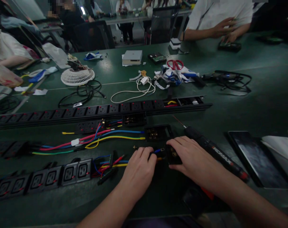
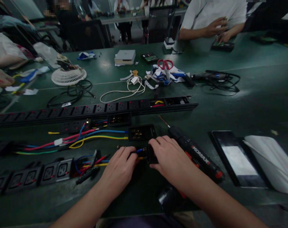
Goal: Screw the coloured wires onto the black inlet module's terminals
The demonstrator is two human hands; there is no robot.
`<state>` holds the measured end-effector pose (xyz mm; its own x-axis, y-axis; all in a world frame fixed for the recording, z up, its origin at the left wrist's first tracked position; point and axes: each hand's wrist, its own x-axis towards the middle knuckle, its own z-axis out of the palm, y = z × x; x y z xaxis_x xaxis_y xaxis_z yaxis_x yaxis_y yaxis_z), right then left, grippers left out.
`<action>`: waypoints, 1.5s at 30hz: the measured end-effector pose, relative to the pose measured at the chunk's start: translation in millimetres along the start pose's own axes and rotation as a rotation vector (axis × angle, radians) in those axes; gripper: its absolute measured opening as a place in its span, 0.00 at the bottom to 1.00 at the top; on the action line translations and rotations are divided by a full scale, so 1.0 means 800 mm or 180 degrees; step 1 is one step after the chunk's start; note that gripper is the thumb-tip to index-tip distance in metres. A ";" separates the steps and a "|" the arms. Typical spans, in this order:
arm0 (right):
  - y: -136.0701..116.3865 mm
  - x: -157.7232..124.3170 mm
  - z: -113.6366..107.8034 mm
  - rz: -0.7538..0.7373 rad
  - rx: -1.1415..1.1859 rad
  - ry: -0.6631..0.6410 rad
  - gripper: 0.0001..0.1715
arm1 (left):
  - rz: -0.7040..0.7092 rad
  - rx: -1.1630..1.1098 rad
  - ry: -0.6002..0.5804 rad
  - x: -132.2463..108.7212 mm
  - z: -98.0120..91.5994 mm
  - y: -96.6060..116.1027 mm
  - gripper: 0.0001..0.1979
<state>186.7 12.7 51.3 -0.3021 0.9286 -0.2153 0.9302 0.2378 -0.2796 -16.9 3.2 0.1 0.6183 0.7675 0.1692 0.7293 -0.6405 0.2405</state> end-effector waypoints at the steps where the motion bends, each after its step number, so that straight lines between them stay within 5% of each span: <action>1: 0.002 0.000 0.001 -0.0033 -0.0002 0.0032 0.34 | 0.0004 -0.0026 0.0039 -0.001 0.001 -0.001 0.06; 10: 0.008 -0.009 -0.002 -0.0372 0.0234 0.0316 0.39 | 0.0070 -0.0243 0.0245 -0.004 0.005 -0.007 0.05; 22: 0.032 -0.018 0.002 -0.0926 -0.0325 0.0818 0.45 | -0.0042 -0.0431 0.0232 -0.002 0.003 -0.009 0.04; 30: 0.030 -0.019 0.016 -0.0924 -0.0352 0.0893 0.47 | -0.0007 -0.0487 0.0209 -0.003 0.000 -0.009 0.04; 45: 0.011 -0.005 0.006 -0.0497 -0.0218 0.0204 0.38 | 0.0135 -0.0650 0.0306 -0.002 0.007 -0.012 0.04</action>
<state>195.0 9.3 45.6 -0.4322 0.8946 -0.1135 0.8857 0.3974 -0.2401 -23.6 7.8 -7.6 0.6093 0.7452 0.2711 0.6228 -0.6613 0.4181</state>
